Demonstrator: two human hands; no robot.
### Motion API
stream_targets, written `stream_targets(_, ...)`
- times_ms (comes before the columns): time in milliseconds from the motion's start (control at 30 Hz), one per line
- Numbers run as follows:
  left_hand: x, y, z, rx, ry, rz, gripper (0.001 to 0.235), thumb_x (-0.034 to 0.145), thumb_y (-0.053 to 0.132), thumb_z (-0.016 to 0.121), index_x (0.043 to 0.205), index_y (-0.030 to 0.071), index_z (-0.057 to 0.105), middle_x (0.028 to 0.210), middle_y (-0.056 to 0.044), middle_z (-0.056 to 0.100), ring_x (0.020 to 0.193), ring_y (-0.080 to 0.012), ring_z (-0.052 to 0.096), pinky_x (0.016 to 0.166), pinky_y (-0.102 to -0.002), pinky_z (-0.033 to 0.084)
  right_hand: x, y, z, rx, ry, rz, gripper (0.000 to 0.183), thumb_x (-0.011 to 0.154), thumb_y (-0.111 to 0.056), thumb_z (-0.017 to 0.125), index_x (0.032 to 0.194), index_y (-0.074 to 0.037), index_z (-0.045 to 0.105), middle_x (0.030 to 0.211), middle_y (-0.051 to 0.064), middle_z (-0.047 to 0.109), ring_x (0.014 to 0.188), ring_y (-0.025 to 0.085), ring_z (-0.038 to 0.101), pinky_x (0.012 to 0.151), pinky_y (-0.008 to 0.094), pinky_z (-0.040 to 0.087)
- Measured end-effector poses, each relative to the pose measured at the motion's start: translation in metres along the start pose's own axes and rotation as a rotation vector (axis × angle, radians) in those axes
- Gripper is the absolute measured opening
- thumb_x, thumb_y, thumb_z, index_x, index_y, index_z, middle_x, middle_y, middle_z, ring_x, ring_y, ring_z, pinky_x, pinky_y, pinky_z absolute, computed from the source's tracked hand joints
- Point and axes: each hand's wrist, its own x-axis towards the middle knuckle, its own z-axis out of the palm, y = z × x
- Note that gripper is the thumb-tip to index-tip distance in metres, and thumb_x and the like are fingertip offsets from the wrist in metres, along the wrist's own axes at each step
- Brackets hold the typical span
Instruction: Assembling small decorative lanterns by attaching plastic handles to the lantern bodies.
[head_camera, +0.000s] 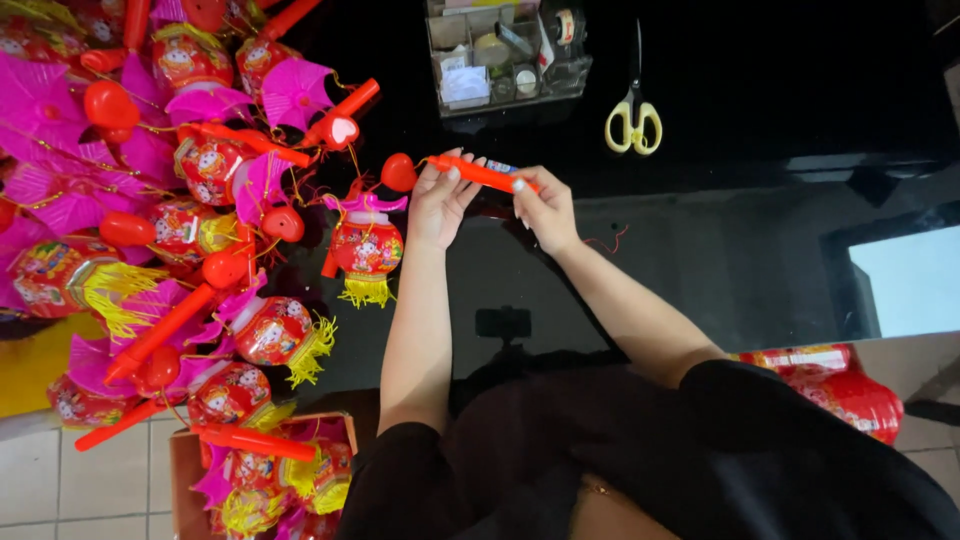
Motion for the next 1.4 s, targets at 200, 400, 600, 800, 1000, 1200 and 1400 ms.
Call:
stream_targets(200,-0.004,-0.003,0.0,0.051,0.003,0.0,0.036,0.097,0.008,0.075,0.13,0.002,0.065,0.127,-0.023,0.069,0.122,-0.0411,0.066,0.103,-0.053,0.058,-0.003,0.007,-0.006,-0.111,0.022,0.01,0.012,0.102,-0.011,0.068,0.106,-0.001,0.073,0.058,0.011,0.06,0.045,0.011,0.056,0.041,0.022,0.042)
stream_targets(400,0.0,-0.004,-0.005,0.077,0.057,-0.008,0.035,0.096,0.009,0.077,0.129,0.001,0.066,0.125,-0.022,0.07,0.12,-0.041,0.067,0.103,-0.051,0.058,-0.005,0.004,-0.005,-0.091,0.047,-0.134,0.028,0.095,0.0,0.077,0.121,0.0,0.068,0.103,0.017,0.069,0.085,0.018,0.069,0.069,0.031,0.057)
stream_targets(600,-0.002,-0.003,0.003,0.082,0.082,0.0,0.036,0.095,0.009,0.078,0.128,0.0,0.066,0.123,-0.023,0.07,0.118,-0.0419,0.067,0.101,-0.053,0.057,-0.003,-0.005,-0.003,-0.174,0.031,-0.002,0.016,0.103,-0.015,0.065,0.107,-0.002,0.075,0.056,0.01,0.063,0.044,0.012,0.057,0.042,0.022,0.044)
stream_targets(800,-0.004,0.003,0.015,0.084,0.123,0.002,0.031,0.093,0.01,0.08,0.121,0.0,0.069,0.117,-0.022,0.073,0.112,-0.0413,0.071,0.098,-0.053,0.059,-0.001,-0.021,0.001,-0.263,0.071,-0.351,0.02,0.092,-0.002,0.081,0.112,0.0,0.076,0.085,0.017,0.071,0.068,0.019,0.068,0.058,0.033,0.053)
stream_targets(1000,-0.005,-0.002,0.012,0.089,0.135,-0.009,0.029,0.092,0.012,0.081,0.117,0.002,0.07,0.115,-0.02,0.074,0.112,-0.0402,0.071,0.097,-0.053,0.059,-0.006,-0.011,-0.003,-0.195,-0.006,-0.211,0.014,0.099,-0.008,0.067,0.109,-0.001,0.073,0.061,0.009,0.064,0.048,0.013,0.058,0.047,0.027,0.045)
stream_targets(1200,-0.007,0.003,0.025,0.071,0.139,-0.003,0.026,0.093,0.015,0.082,0.113,0.003,0.07,0.112,-0.019,0.074,0.11,-0.0388,0.072,0.095,-0.052,0.06,-0.001,-0.022,0.0,-0.377,0.034,-0.444,0.015,0.097,-0.007,0.075,0.111,-0.003,0.078,0.071,0.011,0.067,0.061,0.024,0.066,0.054,0.034,0.05)
stream_targets(1400,-0.004,0.001,0.015,0.007,0.132,-0.019,0.023,0.095,0.014,0.078,0.113,0.002,0.069,0.111,-0.02,0.075,0.11,-0.0398,0.072,0.093,-0.052,0.062,-0.003,-0.043,0.005,-0.425,0.021,-0.576,0.024,0.096,-0.011,0.078,0.118,-0.001,0.077,0.093,0.016,0.069,0.077,0.03,0.069,0.065,0.04,0.054)
